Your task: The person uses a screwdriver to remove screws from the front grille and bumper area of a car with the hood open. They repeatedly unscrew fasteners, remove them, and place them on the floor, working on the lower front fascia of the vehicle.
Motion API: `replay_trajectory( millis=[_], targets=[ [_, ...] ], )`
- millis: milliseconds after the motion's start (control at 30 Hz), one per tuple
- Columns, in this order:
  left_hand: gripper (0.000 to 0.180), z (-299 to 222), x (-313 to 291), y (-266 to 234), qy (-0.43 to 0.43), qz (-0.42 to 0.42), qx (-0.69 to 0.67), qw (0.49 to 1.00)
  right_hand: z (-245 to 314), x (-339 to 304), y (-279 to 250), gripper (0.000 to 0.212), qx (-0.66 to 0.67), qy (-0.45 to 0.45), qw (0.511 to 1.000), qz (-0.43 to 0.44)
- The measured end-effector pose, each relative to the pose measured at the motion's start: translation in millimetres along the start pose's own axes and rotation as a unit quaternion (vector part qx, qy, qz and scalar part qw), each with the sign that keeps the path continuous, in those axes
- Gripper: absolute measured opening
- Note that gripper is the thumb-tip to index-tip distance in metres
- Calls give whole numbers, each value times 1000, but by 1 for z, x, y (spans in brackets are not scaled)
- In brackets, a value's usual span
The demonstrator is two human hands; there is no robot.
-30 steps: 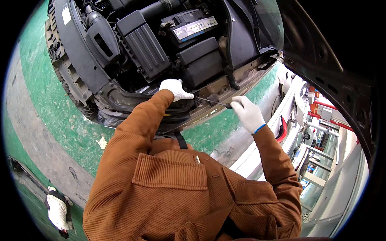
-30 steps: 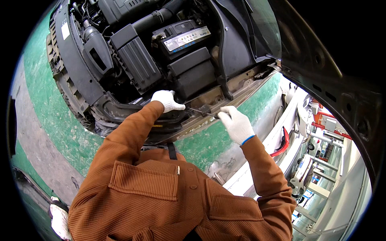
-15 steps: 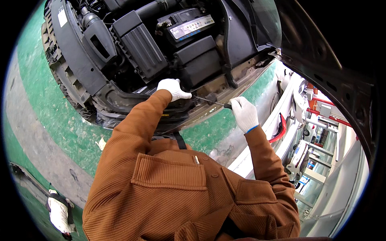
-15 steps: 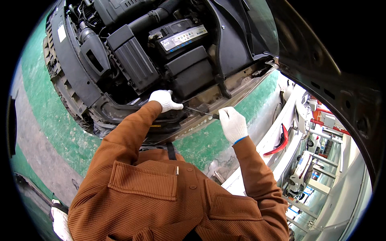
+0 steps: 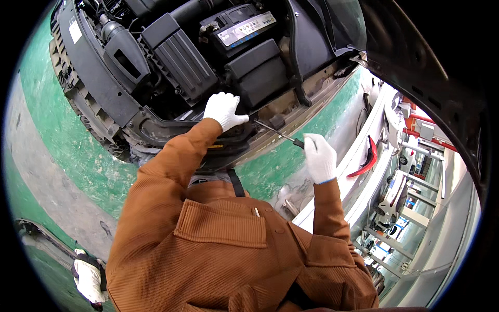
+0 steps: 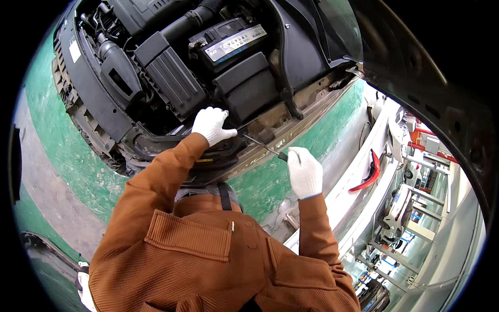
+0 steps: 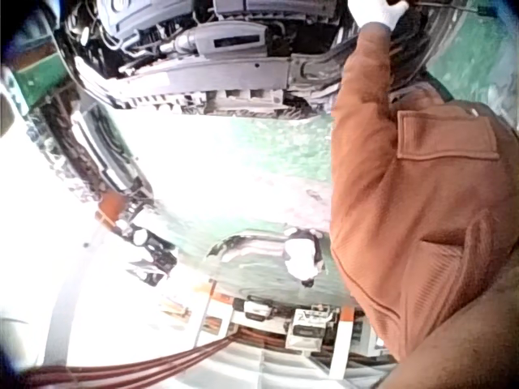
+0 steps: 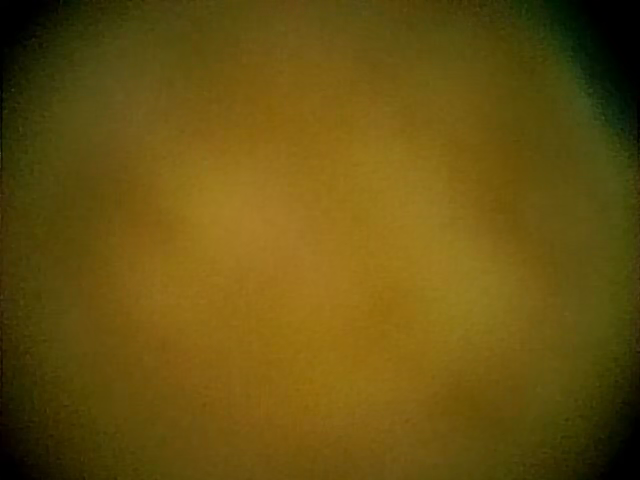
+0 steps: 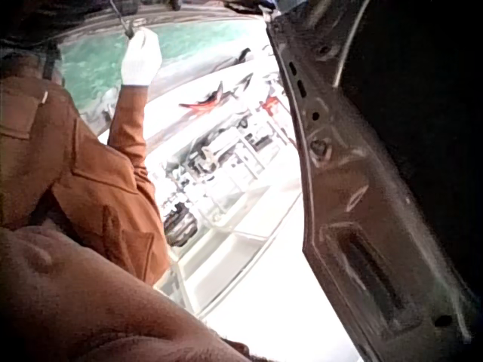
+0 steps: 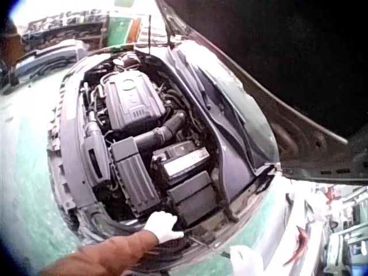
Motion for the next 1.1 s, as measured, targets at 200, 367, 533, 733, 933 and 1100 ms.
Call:
replay_trajectory(
  millis=[200, 367, 533, 733, 933, 1100],
  targets=[
    [30, 54, -51, -20, -146, -138, -591, 781, -40, -52, -14, 31, 237, 169, 957, -4],
    [44, 22, -135, -74, -224, -134, -838, 479, -25, -94, 34, 61, 527, 128, 801, 253],
    [38, -41, -226, -66, -240, -166, -869, 400, 16, -155, 137, 43, 451, -18, 799, 397],
    [38, -96, -314, -54, -249, -192, -863, 396, 44, -217, 196, 31, 431, -90, 816, 374],
    [44, -94, -375, -80, -168, -220, -855, 439, 79, -256, 185, 27, 412, -144, 816, 379],
    [34, -85, -399, -80, -162, -214, -835, 480, 95, -288, 197, 18, 484, -26, 758, 435]
  ],
)
Point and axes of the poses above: each hand's wrist, its own x-axis towards the middle knuckle, its own y-axis out of the palm, z = x × y, the point moved 3 cm from there along x, towards the middle knuckle, and after that the axes turned 5 degrees about -x, right-handed, at the moved point
